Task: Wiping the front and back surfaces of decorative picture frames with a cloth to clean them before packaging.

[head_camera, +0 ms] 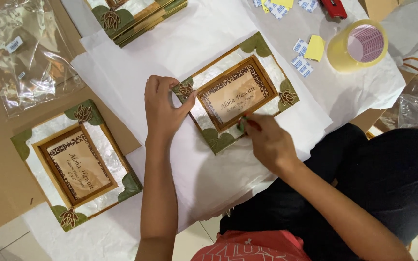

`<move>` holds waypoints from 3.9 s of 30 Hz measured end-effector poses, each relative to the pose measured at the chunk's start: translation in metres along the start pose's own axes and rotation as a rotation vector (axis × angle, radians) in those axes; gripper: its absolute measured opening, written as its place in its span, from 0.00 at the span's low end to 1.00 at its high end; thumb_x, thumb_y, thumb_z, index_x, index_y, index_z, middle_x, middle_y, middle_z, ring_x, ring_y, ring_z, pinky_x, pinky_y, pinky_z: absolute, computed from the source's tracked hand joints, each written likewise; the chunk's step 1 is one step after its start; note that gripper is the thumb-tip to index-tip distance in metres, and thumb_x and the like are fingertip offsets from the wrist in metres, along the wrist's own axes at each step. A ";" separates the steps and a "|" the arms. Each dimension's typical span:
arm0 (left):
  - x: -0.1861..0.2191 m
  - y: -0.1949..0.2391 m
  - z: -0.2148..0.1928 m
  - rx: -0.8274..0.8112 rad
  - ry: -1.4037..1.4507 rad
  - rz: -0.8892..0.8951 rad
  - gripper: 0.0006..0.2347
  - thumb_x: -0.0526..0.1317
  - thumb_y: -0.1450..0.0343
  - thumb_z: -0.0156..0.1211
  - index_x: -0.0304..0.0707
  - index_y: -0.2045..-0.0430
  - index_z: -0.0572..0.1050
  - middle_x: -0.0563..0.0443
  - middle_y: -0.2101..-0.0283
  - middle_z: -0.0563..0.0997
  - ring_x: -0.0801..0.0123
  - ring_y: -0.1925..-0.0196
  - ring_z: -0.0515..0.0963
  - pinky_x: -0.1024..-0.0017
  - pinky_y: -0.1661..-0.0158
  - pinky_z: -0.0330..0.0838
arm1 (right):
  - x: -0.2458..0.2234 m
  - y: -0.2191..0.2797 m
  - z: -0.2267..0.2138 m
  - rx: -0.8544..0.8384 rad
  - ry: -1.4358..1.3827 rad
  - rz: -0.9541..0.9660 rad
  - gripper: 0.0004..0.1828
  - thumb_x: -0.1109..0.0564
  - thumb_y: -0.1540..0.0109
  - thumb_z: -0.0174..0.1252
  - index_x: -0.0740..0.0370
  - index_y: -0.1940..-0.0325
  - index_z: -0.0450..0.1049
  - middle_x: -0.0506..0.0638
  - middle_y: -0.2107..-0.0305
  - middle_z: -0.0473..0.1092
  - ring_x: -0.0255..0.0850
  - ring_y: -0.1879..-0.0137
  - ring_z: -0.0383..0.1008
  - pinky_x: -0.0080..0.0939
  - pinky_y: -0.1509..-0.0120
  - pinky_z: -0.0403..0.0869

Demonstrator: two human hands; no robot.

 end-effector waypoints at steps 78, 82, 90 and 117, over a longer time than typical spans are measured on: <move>-0.021 -0.001 -0.001 -0.098 0.062 -0.099 0.08 0.43 0.24 0.62 0.40 0.58 0.80 0.48 0.60 0.74 0.48 0.50 0.80 0.36 0.32 0.51 | -0.092 -0.052 0.014 0.300 -0.192 -0.091 0.12 0.70 0.35 0.54 0.67 0.56 0.83 0.55 0.58 0.79 0.48 0.52 0.81 0.40 0.46 0.80; -0.024 -0.002 -0.005 -0.123 0.097 -0.121 0.07 0.35 0.23 0.56 0.39 0.57 0.80 0.46 0.60 0.75 0.47 0.49 0.80 0.37 0.32 0.51 | -0.100 -0.066 0.014 0.306 -0.194 -0.075 0.11 0.69 0.36 0.56 0.66 0.56 0.83 0.54 0.58 0.79 0.48 0.52 0.81 0.40 0.48 0.79; -0.037 0.001 -0.001 -0.130 0.072 -0.068 0.07 0.35 0.24 0.57 0.40 0.56 0.80 0.49 0.61 0.76 0.51 0.50 0.81 0.41 0.32 0.54 | -0.107 -0.044 0.075 0.040 0.191 -0.068 0.29 0.37 0.28 0.40 0.45 0.24 0.62 0.48 0.26 0.58 0.47 0.24 0.60 0.56 0.23 0.54; -0.022 -0.005 -0.007 -0.128 0.024 -0.063 0.11 0.47 0.25 0.61 0.40 0.60 0.80 0.49 0.63 0.76 0.51 0.53 0.81 0.40 0.34 0.57 | -0.102 -0.049 0.062 -0.340 0.184 0.130 0.40 0.34 0.32 0.43 0.56 0.21 0.52 0.55 0.24 0.50 0.48 0.24 0.59 0.66 0.19 0.41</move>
Point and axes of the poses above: each hand's wrist, its own y-axis away from the middle knuckle, its own z-axis out of the palm, x = y × z, the point moved 6 cm from there along -y, towards the middle knuckle
